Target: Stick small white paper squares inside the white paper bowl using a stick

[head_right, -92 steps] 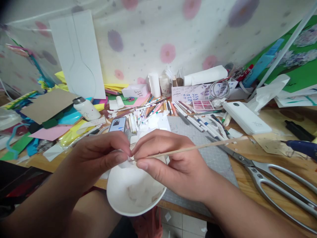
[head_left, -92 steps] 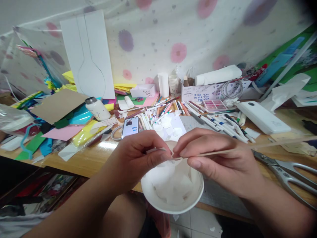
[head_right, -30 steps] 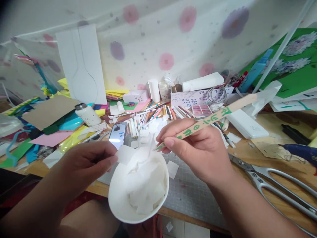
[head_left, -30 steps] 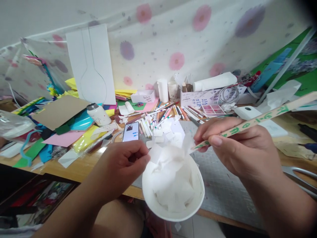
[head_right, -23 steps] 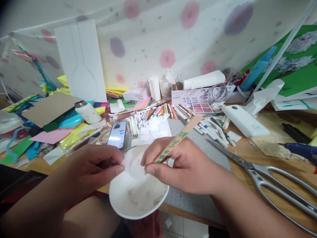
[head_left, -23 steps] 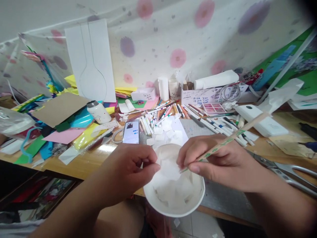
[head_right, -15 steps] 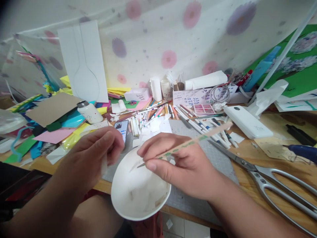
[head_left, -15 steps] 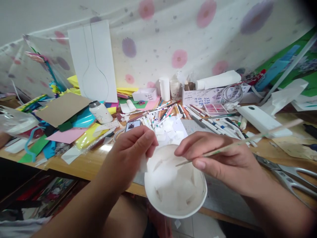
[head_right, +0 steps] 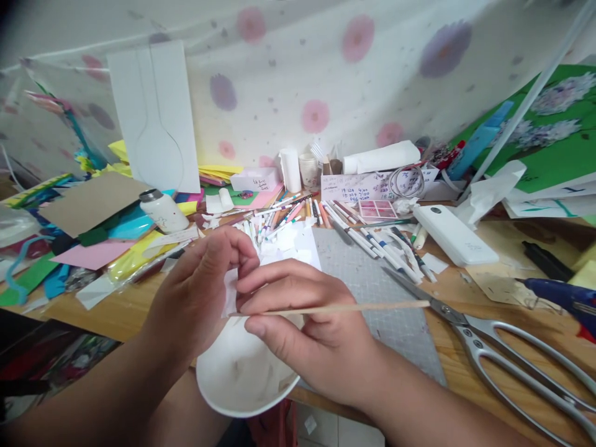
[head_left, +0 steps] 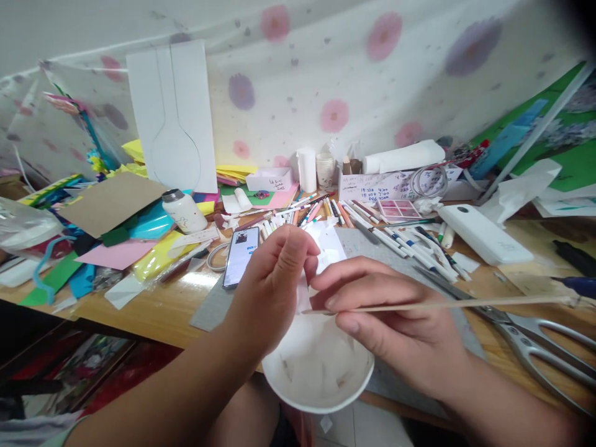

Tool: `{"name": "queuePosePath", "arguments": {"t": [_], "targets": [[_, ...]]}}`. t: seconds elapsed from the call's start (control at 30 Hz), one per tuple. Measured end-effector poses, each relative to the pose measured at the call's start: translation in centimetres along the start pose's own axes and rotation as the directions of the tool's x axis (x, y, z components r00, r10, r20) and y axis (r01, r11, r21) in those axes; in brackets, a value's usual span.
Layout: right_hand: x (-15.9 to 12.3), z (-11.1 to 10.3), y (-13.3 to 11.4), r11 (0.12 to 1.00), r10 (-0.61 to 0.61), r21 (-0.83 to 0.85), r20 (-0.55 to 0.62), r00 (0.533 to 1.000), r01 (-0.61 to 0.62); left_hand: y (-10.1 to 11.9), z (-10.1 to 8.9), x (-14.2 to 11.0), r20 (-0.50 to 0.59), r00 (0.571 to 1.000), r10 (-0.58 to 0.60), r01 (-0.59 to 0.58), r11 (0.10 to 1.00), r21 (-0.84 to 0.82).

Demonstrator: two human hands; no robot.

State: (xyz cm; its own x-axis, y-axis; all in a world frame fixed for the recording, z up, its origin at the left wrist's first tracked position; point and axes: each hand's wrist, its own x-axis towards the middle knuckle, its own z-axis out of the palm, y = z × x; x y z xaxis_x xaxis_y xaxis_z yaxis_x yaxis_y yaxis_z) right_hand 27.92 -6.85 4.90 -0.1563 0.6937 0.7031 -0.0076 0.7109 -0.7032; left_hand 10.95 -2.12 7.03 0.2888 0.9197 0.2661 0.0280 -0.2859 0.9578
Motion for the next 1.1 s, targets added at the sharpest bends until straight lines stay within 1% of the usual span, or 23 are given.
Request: {"name": "queuePosePath", "arguments": {"t": [0.1,0.17,0.27,0.33,0.43,0.6,0.67,0.77,0.83,0.93,1.03,1.1], "targets": [[0.2,0.0,0.2,1.000,-0.011,-0.002,-0.052,0.999,0.011,-0.2,-0.2,-0.3,0.039,0.999,-0.037,0.040,0.995,-0.088],[0.3,-0.2,0.4,1.000,-0.029,0.008,-0.083,0.996,0.030,-0.3,-0.6,-0.3,0.106,0.991,-0.079,0.095,0.983,-0.155],[0.4,-0.6,0.9,0.999,-0.023,0.022,-0.115,0.993,0.026,-0.3,-1.3,-0.3,0.250,0.958,-0.143,0.199,0.956,-0.216],[0.4,-0.7,1.1,0.999,-0.004,0.034,-0.129,0.992,0.008,-0.1,-1.7,-0.3,0.296,0.936,-0.189,0.253,0.948,-0.192],[0.3,-1.0,1.3,0.998,0.007,0.062,-0.142,0.990,0.002,0.4,-1.9,-0.4,0.279,0.927,-0.250,0.293,0.947,-0.128],[0.2,-1.2,1.1,0.998,0.027,0.059,-0.099,0.995,-0.021,0.9,-2.3,-0.7,0.259,0.921,-0.291,0.304,0.953,-0.011],[0.2,-1.2,1.0,0.997,0.025,0.080,-0.091,0.996,-0.018,0.8,-2.7,-0.8,0.267,0.920,-0.287,0.291,0.956,0.023],[0.2,-1.3,0.9,0.993,0.009,0.115,-0.078,0.997,0.000,0.6,-2.9,-1.0,0.263,0.932,-0.251,0.251,0.967,0.035],[0.2,-1.3,0.8,0.993,0.005,0.122,-0.063,0.998,0.003,0.7,-2.7,-1.1,0.259,0.932,-0.254,0.253,0.967,0.039],[0.0,-1.5,0.9,0.994,0.022,0.105,-0.065,0.998,-0.015,1.1,-1.9,-1.4,0.284,0.918,-0.278,0.267,0.961,0.078],[-0.2,-1.5,1.1,0.998,0.009,0.055,-0.095,0.995,-0.004,1.4,-1.3,-1.3,0.265,0.924,-0.275,0.234,0.956,0.178],[-0.1,-1.4,1.2,1.000,-0.008,0.011,-0.110,0.994,0.009,1.4,-1.2,-1.2,0.262,0.922,-0.285,0.229,0.947,0.225]]}}
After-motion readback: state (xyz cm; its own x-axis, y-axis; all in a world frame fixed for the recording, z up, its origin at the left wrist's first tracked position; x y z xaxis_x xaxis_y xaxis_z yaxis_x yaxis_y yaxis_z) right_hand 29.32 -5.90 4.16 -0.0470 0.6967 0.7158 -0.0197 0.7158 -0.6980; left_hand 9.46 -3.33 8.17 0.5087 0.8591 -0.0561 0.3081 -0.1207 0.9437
